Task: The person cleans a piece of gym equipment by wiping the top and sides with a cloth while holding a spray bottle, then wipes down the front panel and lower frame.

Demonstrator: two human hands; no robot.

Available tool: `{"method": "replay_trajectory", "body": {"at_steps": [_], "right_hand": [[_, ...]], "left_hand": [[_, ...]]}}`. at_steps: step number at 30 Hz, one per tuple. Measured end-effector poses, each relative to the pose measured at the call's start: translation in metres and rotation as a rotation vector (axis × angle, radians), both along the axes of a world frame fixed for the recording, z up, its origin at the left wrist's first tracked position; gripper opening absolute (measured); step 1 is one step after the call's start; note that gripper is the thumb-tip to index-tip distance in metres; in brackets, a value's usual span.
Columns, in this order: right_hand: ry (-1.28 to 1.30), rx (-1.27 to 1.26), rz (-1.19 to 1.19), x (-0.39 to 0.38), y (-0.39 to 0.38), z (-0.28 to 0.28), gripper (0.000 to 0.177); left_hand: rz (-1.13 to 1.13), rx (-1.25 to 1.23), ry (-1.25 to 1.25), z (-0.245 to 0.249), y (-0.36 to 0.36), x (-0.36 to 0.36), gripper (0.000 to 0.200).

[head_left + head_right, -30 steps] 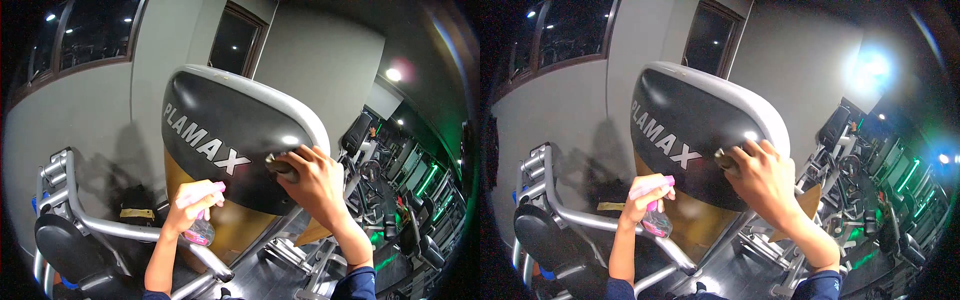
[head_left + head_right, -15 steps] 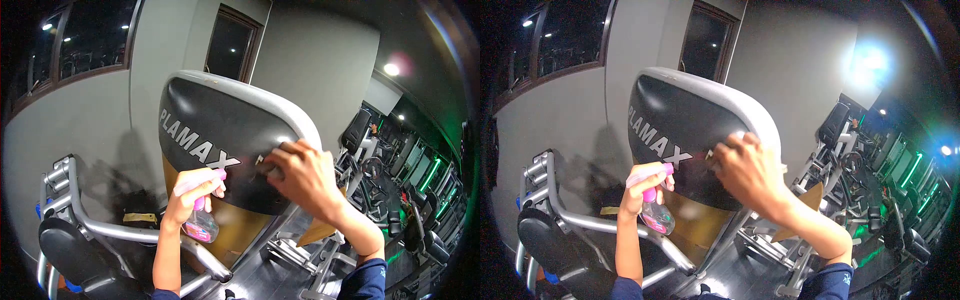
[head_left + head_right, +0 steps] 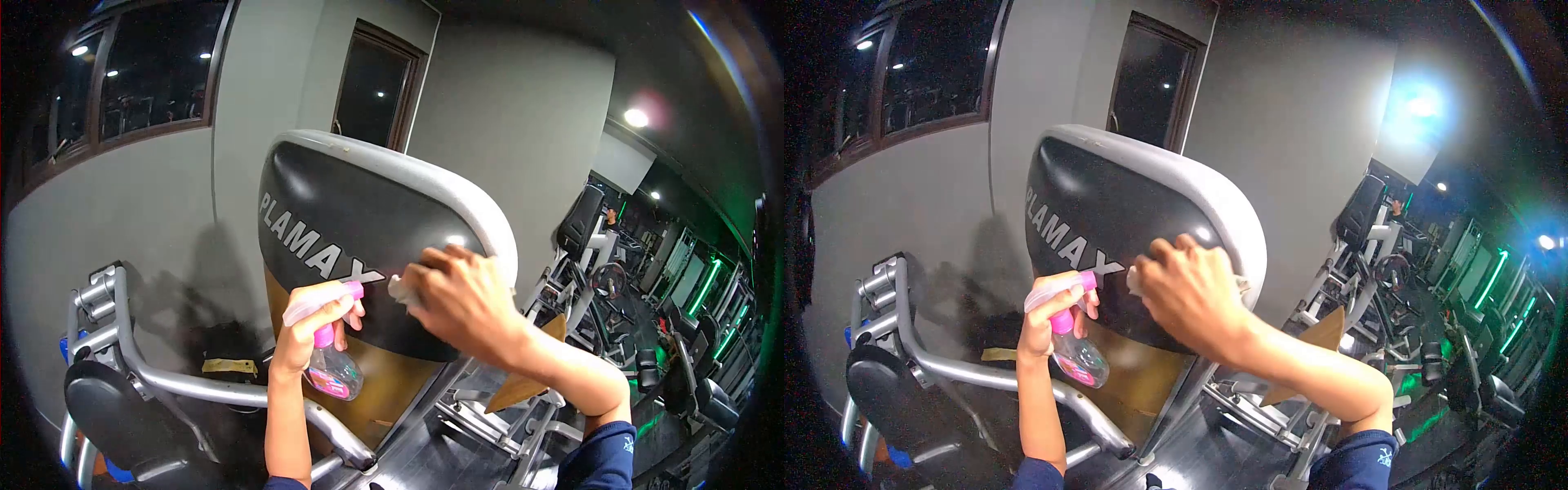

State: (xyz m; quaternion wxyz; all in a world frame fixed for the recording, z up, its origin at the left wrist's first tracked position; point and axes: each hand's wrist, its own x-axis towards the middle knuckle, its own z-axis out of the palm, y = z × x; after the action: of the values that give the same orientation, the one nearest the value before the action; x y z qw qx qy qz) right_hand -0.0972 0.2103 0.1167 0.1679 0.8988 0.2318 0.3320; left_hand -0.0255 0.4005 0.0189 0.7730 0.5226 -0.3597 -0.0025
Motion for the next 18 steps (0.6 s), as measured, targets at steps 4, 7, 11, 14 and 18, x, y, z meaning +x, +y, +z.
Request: {"method": "replay_trajectory", "body": {"at_steps": [4, 7, 11, 14, 18], "right_hand": [[-0.067, 0.143, -0.108, -0.006, -0.006, 0.045, 0.018], [-0.107, 0.107, -0.133, 0.011, -0.012, 0.069, 0.018], [-0.137, 0.145, -0.157, 0.044, -0.006, 0.071, 0.019], [-0.161, 0.127, -0.076, 0.046, -0.007, 0.064, 0.020], [-0.138, 0.192, -0.037, 0.012, -0.016, 0.061, 0.015]], "left_hand": [[-0.003, -0.023, 0.017, -0.001, -0.004, 0.000, 0.034], [-0.037, -0.024, 0.031, -0.003, -0.010, 0.004, 0.034], [-0.058, 0.002, 0.006, -0.003, -0.016, 0.002, 0.034], [-0.081, 0.010, 0.003, -0.003, -0.016, 0.001, 0.034], [-0.082, 0.027, 0.002, -0.003, -0.016, 0.001, 0.033]]}}
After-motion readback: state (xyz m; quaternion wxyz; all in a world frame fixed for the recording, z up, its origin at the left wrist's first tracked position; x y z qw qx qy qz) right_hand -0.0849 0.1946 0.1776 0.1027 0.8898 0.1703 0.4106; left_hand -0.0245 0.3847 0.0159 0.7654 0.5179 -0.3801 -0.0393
